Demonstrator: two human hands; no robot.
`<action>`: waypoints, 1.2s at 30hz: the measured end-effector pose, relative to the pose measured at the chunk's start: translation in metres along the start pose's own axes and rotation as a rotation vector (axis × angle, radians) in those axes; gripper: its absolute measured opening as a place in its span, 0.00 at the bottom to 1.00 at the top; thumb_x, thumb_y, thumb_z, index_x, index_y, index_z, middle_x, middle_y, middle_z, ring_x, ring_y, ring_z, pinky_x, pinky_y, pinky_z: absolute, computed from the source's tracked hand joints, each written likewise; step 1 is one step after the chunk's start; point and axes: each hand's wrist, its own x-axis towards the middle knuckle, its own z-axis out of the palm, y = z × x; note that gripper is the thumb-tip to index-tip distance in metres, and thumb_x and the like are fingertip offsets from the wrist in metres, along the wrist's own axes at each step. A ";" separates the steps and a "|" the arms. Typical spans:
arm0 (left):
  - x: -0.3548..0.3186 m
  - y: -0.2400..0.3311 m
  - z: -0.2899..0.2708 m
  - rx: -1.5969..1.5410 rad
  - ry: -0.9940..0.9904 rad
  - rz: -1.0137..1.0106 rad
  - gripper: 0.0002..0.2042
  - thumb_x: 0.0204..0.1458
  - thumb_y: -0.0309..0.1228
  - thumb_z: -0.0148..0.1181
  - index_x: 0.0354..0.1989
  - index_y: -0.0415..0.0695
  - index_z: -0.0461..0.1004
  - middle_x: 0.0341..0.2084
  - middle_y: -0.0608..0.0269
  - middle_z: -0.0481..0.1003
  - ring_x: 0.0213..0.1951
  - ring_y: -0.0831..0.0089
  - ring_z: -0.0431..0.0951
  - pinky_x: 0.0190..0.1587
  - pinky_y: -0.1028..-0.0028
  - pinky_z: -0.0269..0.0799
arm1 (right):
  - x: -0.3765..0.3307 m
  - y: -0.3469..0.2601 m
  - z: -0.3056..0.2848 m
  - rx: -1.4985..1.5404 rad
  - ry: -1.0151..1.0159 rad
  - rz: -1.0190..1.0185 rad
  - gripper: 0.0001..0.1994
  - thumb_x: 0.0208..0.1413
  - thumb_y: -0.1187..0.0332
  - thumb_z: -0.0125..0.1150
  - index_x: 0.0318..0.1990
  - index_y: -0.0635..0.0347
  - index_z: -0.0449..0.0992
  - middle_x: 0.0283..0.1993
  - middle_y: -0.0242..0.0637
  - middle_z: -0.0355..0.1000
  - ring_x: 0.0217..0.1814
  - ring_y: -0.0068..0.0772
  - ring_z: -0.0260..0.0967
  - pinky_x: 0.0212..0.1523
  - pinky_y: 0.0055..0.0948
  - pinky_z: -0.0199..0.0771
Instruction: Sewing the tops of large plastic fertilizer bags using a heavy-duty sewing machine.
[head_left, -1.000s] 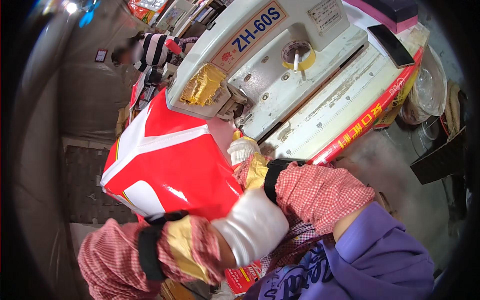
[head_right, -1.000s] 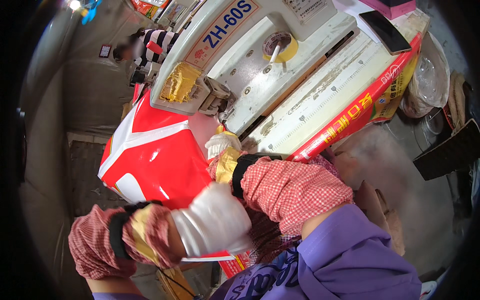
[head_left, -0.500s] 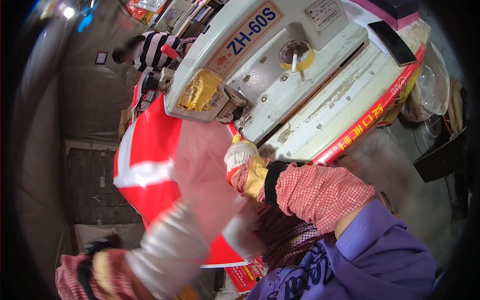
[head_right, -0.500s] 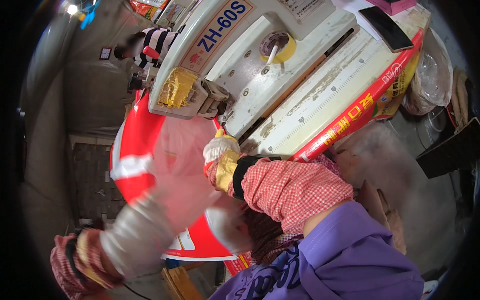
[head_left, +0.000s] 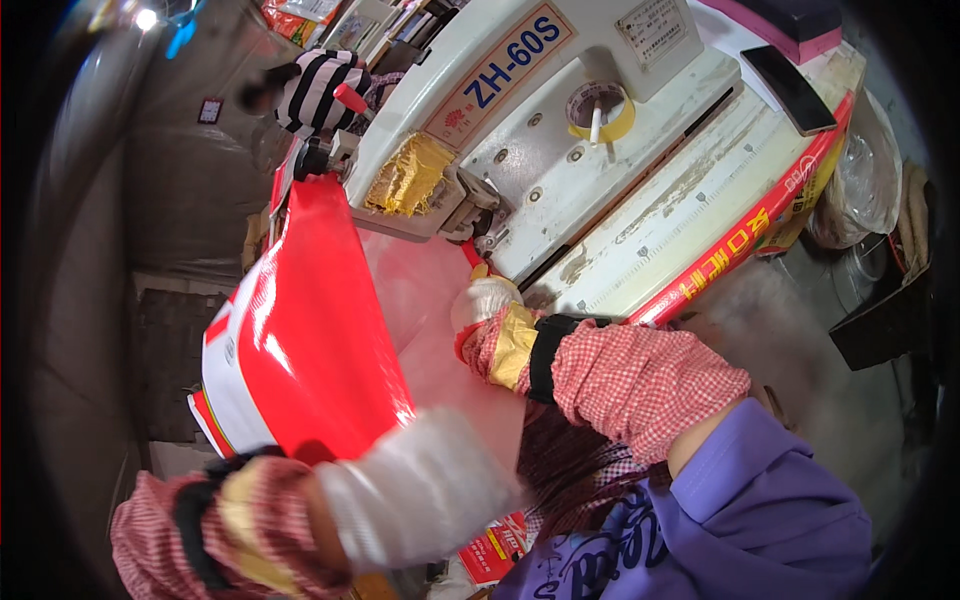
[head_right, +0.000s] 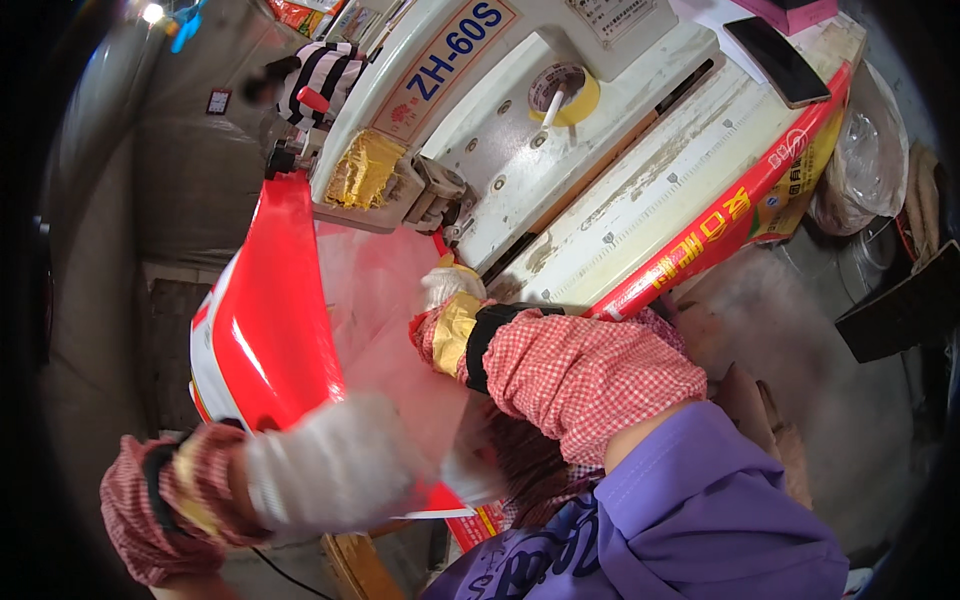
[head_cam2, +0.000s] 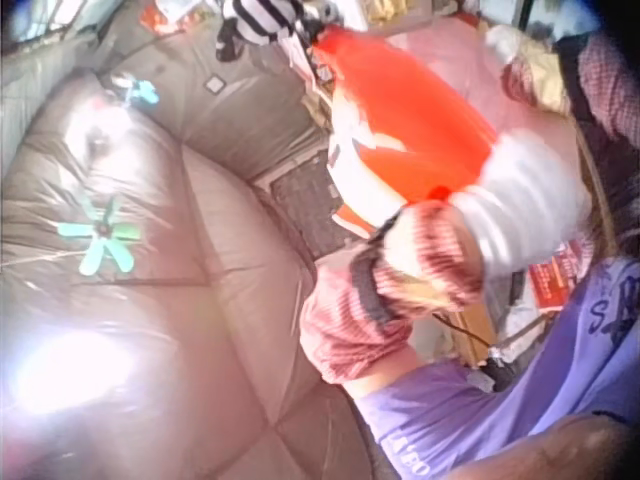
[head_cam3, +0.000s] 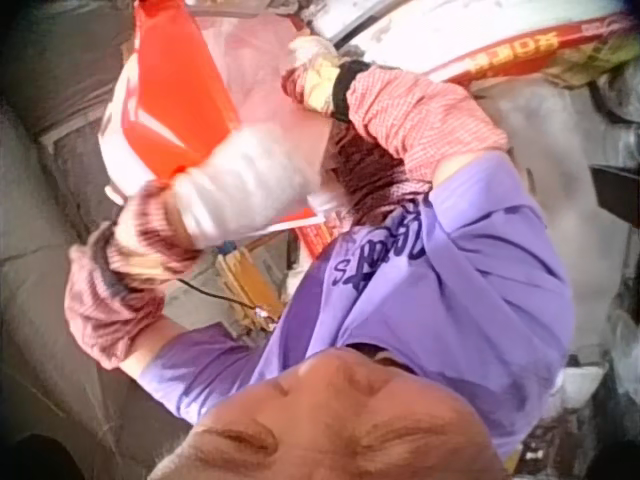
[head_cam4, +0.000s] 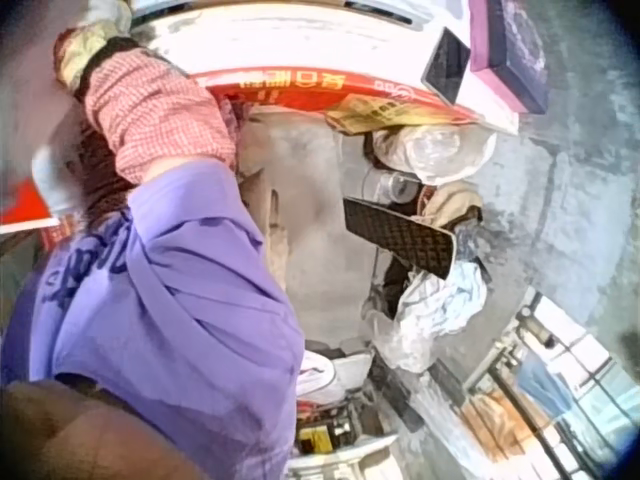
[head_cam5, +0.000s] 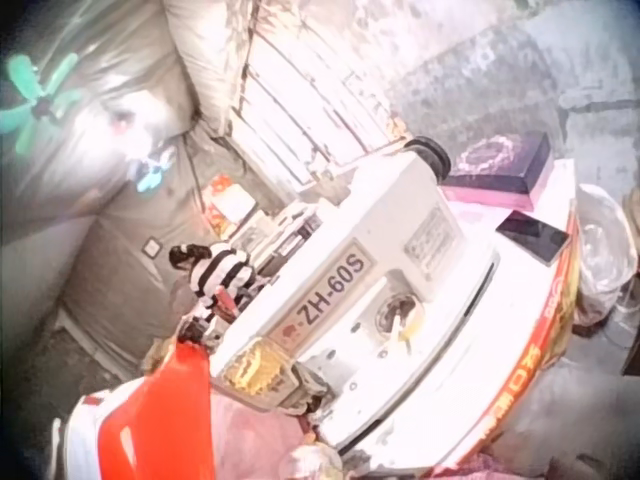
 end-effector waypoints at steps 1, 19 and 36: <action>0.005 0.021 0.003 0.324 -0.025 -0.097 0.06 0.37 0.31 0.55 0.24 0.43 0.73 0.14 0.59 0.66 0.16 0.67 0.67 0.20 0.68 0.63 | 0.004 0.004 -0.034 0.647 -0.407 0.220 0.17 0.48 0.53 0.55 0.32 0.61 0.72 0.28 0.40 0.72 0.32 0.37 0.71 0.37 0.33 0.71; 0.048 -0.063 0.019 0.001 -0.152 -0.028 0.07 0.40 0.33 0.56 0.29 0.52 0.71 0.12 0.61 0.68 0.18 0.60 0.72 0.23 0.65 0.68 | 0.040 0.014 -0.024 1.952 -1.441 -0.543 0.10 0.51 0.64 0.50 0.34 0.61 0.68 0.25 0.38 0.69 0.29 0.38 0.66 0.33 0.33 0.69; 0.060 0.011 0.086 -0.307 -0.167 -0.219 0.11 0.48 0.40 0.51 0.22 0.47 0.72 0.17 0.59 0.71 0.24 0.59 0.74 0.25 0.64 0.69 | -0.072 0.033 0.018 2.979 -1.554 -0.339 0.18 0.49 0.58 0.52 0.43 0.61 0.67 0.32 0.43 0.71 0.35 0.43 0.70 0.36 0.38 0.70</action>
